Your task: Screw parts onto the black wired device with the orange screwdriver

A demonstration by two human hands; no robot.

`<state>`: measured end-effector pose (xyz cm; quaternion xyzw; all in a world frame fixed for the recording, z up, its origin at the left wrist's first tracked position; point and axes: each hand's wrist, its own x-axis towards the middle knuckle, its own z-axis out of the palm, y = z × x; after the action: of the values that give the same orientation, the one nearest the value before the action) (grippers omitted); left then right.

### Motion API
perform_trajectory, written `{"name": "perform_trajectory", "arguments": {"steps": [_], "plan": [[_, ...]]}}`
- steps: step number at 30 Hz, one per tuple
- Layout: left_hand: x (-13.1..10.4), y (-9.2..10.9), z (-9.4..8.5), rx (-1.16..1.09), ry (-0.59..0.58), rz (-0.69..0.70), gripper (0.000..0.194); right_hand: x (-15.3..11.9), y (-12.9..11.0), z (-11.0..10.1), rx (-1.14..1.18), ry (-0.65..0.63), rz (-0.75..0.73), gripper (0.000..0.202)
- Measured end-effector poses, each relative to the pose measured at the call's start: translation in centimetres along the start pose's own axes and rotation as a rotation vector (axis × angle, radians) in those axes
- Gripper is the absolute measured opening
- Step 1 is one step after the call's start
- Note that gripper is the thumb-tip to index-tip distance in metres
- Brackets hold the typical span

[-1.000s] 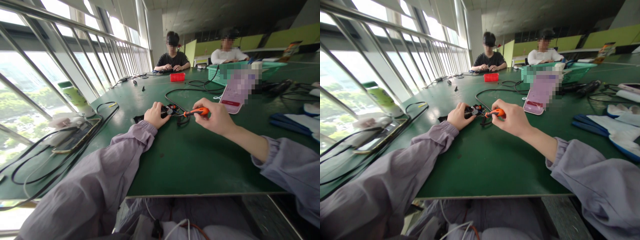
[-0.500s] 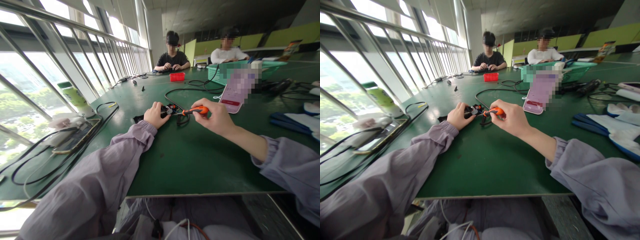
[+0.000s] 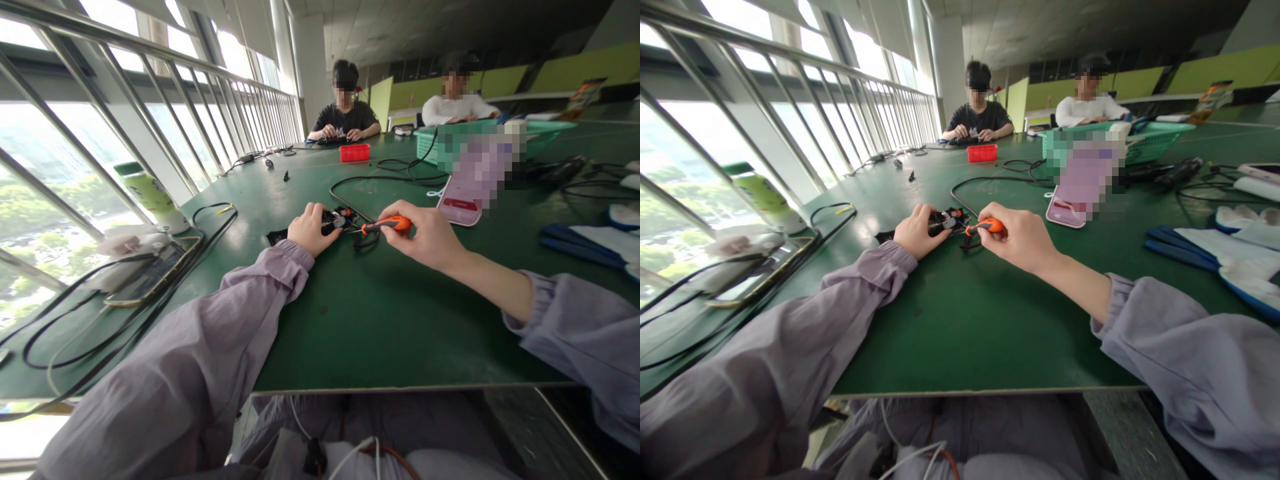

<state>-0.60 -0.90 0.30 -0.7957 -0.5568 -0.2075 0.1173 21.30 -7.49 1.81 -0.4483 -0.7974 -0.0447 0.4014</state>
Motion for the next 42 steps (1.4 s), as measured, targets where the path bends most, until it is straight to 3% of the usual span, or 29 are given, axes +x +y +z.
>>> {"name": "perform_trajectory", "arguments": {"steps": [11,42], "plan": [[0.02,-0.01,-0.03,0.005,-0.006,-0.009,0.043,-0.01,-0.01,-0.54,0.015,0.068,-0.010,0.008],[0.09,-0.04,0.08,0.005,-0.007,-0.008,0.044,0.03,-0.08,-0.32,0.021,0.025,-0.033,0.011]]}}
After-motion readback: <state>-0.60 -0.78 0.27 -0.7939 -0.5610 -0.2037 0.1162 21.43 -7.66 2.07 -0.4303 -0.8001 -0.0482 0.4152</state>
